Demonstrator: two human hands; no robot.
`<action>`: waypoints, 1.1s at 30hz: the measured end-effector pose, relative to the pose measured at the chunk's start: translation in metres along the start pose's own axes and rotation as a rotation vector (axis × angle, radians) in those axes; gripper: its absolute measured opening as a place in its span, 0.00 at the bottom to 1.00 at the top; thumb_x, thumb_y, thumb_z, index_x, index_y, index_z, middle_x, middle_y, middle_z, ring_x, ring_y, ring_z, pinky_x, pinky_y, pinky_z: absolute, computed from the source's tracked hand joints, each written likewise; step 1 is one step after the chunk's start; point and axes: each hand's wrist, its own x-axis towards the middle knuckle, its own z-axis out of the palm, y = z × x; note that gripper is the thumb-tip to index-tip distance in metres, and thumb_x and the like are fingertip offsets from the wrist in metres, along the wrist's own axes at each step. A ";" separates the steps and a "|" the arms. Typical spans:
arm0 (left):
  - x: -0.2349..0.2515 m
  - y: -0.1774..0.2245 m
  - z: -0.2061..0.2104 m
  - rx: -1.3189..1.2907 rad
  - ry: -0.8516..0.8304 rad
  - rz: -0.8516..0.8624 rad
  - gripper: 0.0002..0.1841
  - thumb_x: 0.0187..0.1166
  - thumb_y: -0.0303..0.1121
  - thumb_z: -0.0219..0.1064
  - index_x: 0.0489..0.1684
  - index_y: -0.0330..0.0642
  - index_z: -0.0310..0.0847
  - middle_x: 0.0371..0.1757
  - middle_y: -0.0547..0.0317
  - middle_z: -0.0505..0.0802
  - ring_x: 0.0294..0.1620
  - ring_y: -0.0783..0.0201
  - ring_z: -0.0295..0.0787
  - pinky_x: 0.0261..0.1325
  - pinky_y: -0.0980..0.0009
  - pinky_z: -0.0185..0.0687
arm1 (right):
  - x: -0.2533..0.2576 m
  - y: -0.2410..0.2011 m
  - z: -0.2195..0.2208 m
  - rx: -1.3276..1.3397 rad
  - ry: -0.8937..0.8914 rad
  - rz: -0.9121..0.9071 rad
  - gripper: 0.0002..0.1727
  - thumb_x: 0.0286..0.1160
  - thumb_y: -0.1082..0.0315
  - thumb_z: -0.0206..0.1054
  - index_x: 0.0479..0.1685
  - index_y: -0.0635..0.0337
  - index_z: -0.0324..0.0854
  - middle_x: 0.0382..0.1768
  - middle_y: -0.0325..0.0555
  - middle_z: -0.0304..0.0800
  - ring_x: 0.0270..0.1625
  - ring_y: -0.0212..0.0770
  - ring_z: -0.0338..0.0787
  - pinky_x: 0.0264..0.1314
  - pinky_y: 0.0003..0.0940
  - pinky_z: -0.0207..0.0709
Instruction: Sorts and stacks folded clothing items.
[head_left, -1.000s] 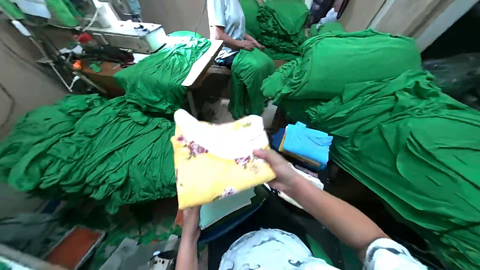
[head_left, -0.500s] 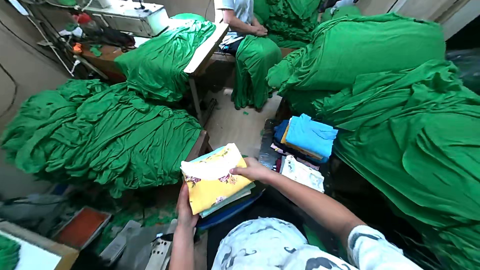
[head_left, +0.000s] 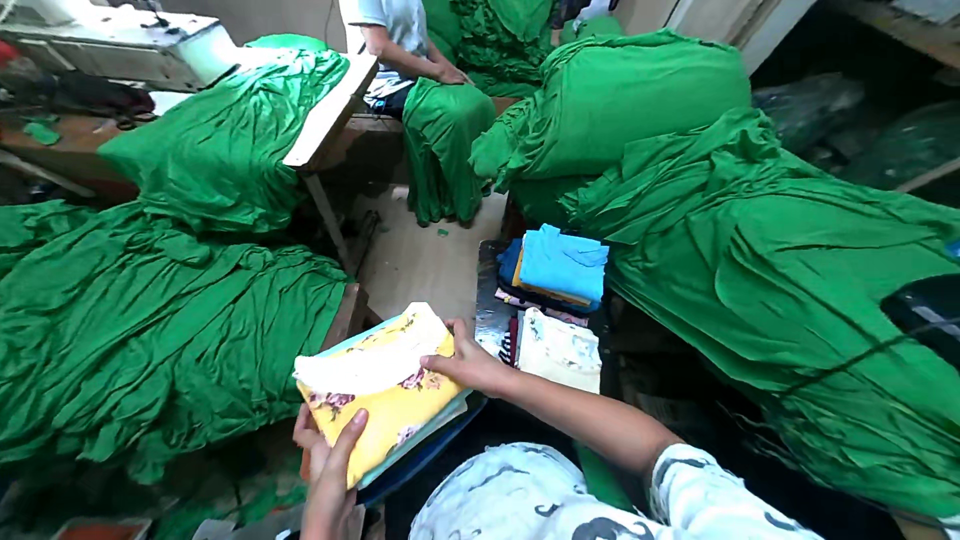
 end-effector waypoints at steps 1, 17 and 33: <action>-0.002 -0.002 -0.002 0.001 0.008 0.001 0.60 0.61 0.46 0.71 0.91 0.42 0.23 0.74 0.50 0.73 0.60 0.77 0.85 0.56 0.74 0.88 | -0.002 0.000 -0.001 0.002 -0.020 -0.006 0.45 0.76 0.63 0.73 0.87 0.66 0.48 0.77 0.72 0.69 0.71 0.57 0.83 0.72 0.51 0.79; 0.030 -0.041 -0.008 0.040 0.013 -0.094 0.50 0.69 0.42 0.65 0.90 0.38 0.34 0.71 0.46 0.75 0.59 0.73 0.83 0.57 0.71 0.85 | -0.077 0.178 -0.152 0.351 0.945 0.671 0.49 0.78 0.63 0.70 0.92 0.65 0.38 0.85 0.73 0.55 0.83 0.67 0.66 0.76 0.63 0.69; 0.021 -0.030 -0.001 0.019 0.057 -0.127 0.49 0.69 0.38 0.65 0.92 0.40 0.35 0.74 0.40 0.73 0.61 0.68 0.80 0.58 0.69 0.82 | -0.054 0.172 -0.196 0.418 0.525 0.605 0.30 0.86 0.48 0.60 0.78 0.60 0.70 0.64 0.58 0.84 0.62 0.50 0.86 0.64 0.50 0.80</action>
